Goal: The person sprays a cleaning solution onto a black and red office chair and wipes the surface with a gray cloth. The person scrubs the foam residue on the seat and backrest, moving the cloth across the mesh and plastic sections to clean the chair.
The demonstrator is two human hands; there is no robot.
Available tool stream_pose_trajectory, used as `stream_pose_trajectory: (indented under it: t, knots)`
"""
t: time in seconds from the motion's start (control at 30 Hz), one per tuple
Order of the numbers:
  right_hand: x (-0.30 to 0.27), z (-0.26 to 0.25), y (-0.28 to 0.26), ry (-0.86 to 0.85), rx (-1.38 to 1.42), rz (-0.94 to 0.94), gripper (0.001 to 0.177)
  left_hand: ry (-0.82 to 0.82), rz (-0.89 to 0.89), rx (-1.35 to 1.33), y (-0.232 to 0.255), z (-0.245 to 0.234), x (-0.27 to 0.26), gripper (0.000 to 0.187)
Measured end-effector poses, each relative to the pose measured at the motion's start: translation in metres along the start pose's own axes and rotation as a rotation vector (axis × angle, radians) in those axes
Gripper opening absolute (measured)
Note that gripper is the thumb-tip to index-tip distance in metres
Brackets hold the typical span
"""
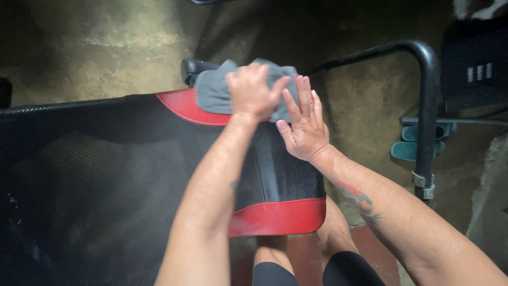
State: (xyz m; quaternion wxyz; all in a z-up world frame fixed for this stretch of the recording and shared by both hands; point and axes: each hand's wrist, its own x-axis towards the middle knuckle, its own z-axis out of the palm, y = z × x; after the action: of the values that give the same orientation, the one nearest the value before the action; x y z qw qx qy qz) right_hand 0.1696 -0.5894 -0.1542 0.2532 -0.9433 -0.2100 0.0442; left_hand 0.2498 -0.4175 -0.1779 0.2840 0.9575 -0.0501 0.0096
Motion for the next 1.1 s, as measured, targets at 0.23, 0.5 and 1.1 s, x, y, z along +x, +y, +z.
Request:
stream_pose_trajectory:
  t: [0.23, 0.5, 1.1]
  knots:
    - [0.002, 0.002, 0.004, 0.076, 0.017, -0.033, 0.075, 0.088, 0.292, -0.137, 0.005, 0.014, -0.004, 0.048]
    - [-0.001, -0.002, 0.003, 0.111, 0.212, 0.039, 0.073, -0.120, 0.023, 0.108, -0.058, -0.034, -0.027, 0.078]
    - [-0.004, 0.007, 0.010, 0.113, 0.092, 0.011, 0.082, -0.063, 0.232, 0.026, 0.016, 0.015, -0.027, 0.060]
